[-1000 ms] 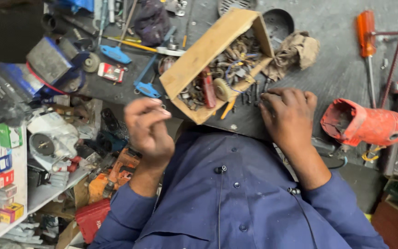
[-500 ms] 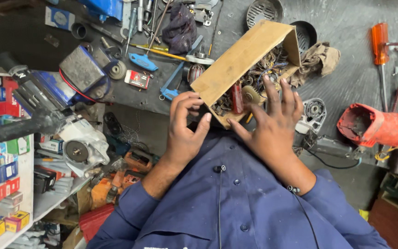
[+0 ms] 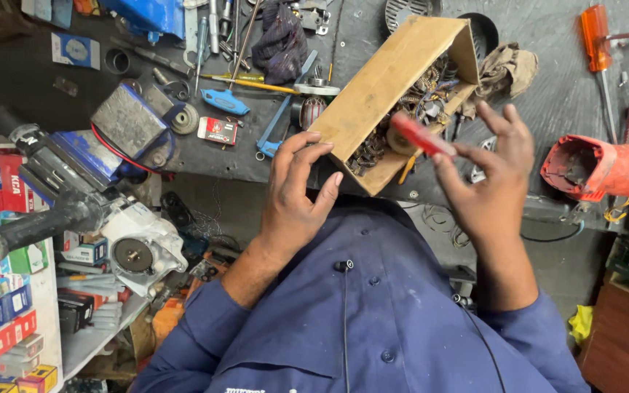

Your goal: The person disassembles a red power tool, removes the motor and housing, and searches through a box of small parts. They then use a blue air blower to clean the tool's interior and wipe the housing with a cloth.

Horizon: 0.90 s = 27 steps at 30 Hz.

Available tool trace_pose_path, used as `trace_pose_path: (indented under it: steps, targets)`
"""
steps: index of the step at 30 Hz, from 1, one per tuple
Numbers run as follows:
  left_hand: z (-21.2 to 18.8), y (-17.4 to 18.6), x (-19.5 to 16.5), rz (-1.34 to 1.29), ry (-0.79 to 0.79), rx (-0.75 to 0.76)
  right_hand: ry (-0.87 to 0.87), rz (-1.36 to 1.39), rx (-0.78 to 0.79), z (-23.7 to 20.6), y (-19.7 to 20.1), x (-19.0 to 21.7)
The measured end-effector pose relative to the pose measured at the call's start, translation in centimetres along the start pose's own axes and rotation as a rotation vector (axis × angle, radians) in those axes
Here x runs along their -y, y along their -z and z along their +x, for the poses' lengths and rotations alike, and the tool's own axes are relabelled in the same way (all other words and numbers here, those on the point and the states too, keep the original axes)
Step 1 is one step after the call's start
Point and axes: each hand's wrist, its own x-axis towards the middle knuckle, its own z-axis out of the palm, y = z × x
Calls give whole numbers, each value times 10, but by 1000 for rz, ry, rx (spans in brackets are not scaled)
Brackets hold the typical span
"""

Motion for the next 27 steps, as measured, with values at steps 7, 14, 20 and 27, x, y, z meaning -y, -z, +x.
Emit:
trace_pose_path:
  steps: [7, 14, 20, 27]
  targets:
    - [0, 8, -5, 6, -37, 43, 20, 28, -63, 0, -11, -6]
    - [2, 11, -8, 51, -50, 93, 59, -115, -296, 7, -36, 3]
    - [6, 10, -10, 209, -219, 168, 308, -282, 50, -3, -45, 23]
    - [5, 4, -13, 286, -148, 180, 284, -311, 135, 11, -31, 16]
